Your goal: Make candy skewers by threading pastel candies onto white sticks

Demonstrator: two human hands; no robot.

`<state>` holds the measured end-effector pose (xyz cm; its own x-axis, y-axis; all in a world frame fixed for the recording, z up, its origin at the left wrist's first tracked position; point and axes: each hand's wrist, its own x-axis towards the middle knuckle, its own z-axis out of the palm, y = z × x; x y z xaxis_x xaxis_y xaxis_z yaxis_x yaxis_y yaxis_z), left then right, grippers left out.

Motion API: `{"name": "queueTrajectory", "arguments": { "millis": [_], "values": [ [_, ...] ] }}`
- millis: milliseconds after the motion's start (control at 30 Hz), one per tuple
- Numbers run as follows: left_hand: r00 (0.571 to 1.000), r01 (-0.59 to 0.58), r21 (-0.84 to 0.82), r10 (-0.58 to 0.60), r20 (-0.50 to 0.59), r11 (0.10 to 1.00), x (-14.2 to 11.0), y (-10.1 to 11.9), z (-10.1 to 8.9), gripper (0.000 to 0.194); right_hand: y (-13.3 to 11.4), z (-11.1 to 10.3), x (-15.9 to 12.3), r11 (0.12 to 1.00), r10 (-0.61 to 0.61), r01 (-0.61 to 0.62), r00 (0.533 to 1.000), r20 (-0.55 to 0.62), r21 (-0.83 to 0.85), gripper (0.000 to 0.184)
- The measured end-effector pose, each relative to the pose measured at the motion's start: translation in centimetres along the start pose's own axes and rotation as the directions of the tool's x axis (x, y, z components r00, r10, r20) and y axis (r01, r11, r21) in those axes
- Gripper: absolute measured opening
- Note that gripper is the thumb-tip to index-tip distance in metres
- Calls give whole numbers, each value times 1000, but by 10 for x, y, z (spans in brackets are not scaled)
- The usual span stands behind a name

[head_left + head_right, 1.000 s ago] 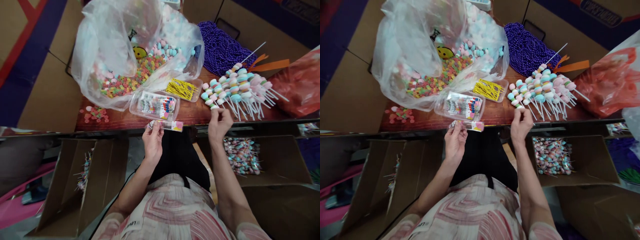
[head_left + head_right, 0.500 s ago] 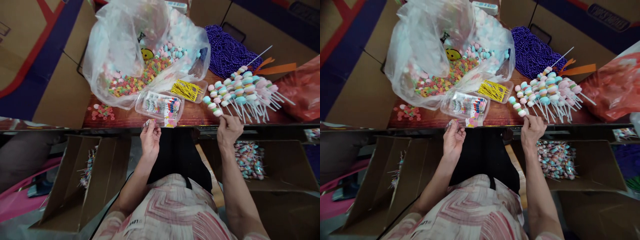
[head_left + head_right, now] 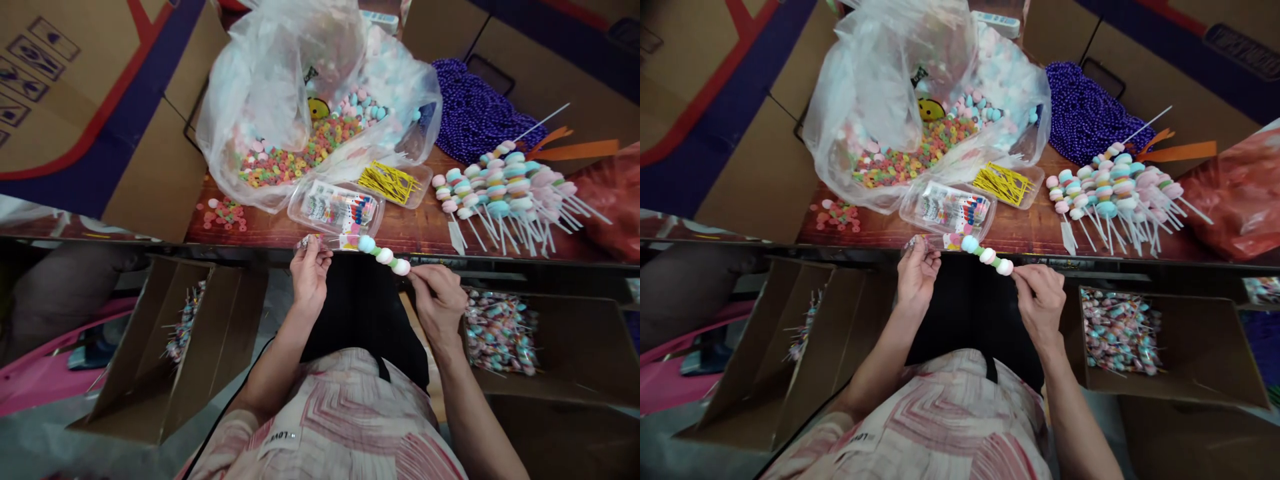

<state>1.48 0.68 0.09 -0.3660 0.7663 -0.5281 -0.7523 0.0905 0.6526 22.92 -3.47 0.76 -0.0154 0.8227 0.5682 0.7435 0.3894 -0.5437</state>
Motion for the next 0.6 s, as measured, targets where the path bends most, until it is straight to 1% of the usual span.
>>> {"name": "queueTrajectory", "arguments": {
  "millis": [67,133,233,300,400,467,600],
  "values": [
    [999,-47,22,47,13,999,2,0,-3,41,3,-3,1,997,-55,57,998,34,-51,7],
    [994,-109,51,108,29,993,6,0,-7,39,5,-6,3,995,-85,89,993,81,-52,7],
    [980,-199,108,195,47,974,12,1,-12,37,5,-8,4,996,-90,88,984,154,19,7],
    [968,-252,140,248,46,958,14,1,-14,37,3,-7,4,996,-80,74,983,168,43,8],
    [954,-300,186,291,77,936,13,0,-15,36,-1,-2,2,999,-24,18,988,152,42,10],
    [949,-314,209,299,104,926,11,-3,-14,35,-5,2,-1,997,32,-42,986,165,60,12],
    [954,-299,209,282,106,931,7,-8,-14,31,-13,10,-6,967,139,-182,964,224,180,14]
  ]
}}
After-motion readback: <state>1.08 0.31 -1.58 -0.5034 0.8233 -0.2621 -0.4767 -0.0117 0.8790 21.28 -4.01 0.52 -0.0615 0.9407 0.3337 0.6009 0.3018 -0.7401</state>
